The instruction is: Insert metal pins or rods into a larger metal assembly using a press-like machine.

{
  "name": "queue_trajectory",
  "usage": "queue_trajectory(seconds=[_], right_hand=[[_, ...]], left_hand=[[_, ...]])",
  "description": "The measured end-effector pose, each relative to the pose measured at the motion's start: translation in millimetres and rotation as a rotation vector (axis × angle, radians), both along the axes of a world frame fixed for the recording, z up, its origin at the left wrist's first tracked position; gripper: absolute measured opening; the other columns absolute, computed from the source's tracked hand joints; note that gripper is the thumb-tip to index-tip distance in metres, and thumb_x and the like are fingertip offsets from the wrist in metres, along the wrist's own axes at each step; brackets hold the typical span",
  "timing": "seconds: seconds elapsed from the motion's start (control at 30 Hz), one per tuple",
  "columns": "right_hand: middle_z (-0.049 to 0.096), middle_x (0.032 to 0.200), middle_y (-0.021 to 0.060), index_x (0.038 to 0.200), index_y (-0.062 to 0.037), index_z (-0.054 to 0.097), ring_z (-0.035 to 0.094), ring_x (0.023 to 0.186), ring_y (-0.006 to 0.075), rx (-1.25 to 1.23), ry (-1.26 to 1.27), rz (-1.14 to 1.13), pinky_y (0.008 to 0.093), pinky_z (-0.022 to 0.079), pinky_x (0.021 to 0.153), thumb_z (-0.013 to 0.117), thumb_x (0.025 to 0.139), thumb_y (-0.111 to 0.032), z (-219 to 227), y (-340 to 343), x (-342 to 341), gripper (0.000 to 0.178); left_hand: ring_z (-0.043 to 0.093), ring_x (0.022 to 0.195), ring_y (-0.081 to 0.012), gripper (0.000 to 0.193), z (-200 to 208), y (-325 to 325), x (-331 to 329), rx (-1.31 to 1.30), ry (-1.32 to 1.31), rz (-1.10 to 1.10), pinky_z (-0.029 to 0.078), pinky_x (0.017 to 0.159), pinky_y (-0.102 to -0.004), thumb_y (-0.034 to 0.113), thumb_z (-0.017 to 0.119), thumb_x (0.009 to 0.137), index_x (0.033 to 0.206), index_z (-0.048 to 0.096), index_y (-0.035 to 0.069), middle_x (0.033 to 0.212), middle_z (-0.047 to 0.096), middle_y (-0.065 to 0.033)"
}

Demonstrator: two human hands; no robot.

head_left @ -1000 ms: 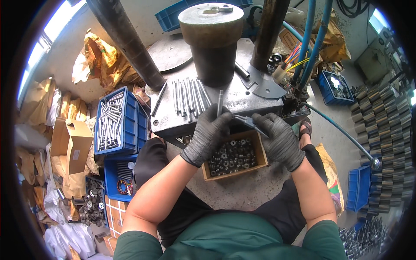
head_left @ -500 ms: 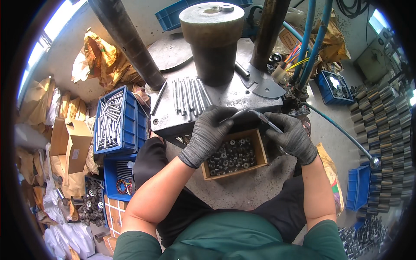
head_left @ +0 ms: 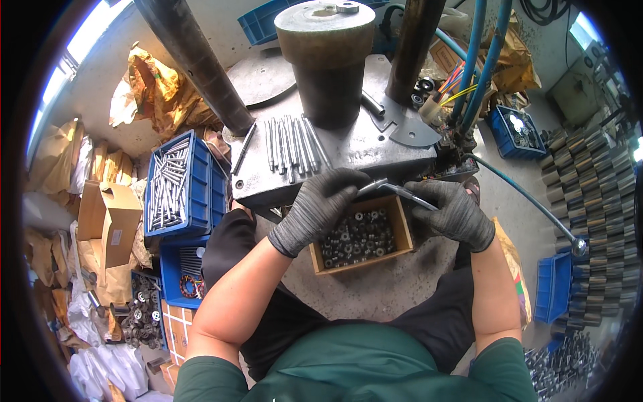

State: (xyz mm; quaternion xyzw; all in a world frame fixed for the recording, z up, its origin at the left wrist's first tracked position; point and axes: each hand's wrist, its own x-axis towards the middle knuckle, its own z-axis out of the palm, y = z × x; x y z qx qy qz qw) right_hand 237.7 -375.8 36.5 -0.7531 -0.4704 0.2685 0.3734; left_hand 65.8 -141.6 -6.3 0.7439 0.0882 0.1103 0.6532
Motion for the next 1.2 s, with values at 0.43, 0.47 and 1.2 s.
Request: queue_trajectory(seconds=[0.43, 0.47, 1.2], right_hand=[[0.074, 0.108, 0.0175, 0.131, -0.0025, 0.068, 0.073, 0.098, 0.0262, -0.048, 0.015, 0.057, 0.0357, 0.057, 0.087, 0.073, 0.089, -0.014, -15.4, 5.3, -7.2, 0.045], [0.074, 0.111, 0.0186, 0.131, -0.0029, 0.068, 0.073, 0.101, 0.0291, -0.033, -0.038, 0.101, 0.0368, 0.057, 0.090, 0.074, 0.089, -0.016, -19.4, 6.1, -6.9, 0.045], [0.071, 0.118, 0.0180, 0.133, -0.0001, 0.066, 0.070, 0.107, 0.0277, 0.023, -0.114, 0.127, 0.0357, 0.055, 0.095, 0.077, 0.084, -0.008, -18.0, 7.4, -8.2, 0.051]], left_hand=[[0.066, 0.095, -0.0115, 0.034, 4.4, -5.2, -0.2, -0.059, 0.023, -0.075, 0.055, 0.081, -0.0258, 0.017, 0.059, 0.102, 0.132, 0.065, 0.001, 0.114, 0.071, -0.0094], [0.064, 0.089, -0.0098, 0.036, 3.9, -5.9, 0.0, -0.127, 0.053, -0.082, 0.054, 0.078, -0.0246, 0.020, 0.061, 0.102, 0.132, 0.064, 0.001, 0.112, 0.071, -0.0086], [0.064, 0.068, -0.0055, 0.047, 20.1, -8.5, 6.1, -0.671, 0.157, -0.160, 0.050, 0.059, -0.0170, 0.006, 0.058, 0.094, 0.140, 0.059, -0.003, 0.107, 0.073, -0.0078]])
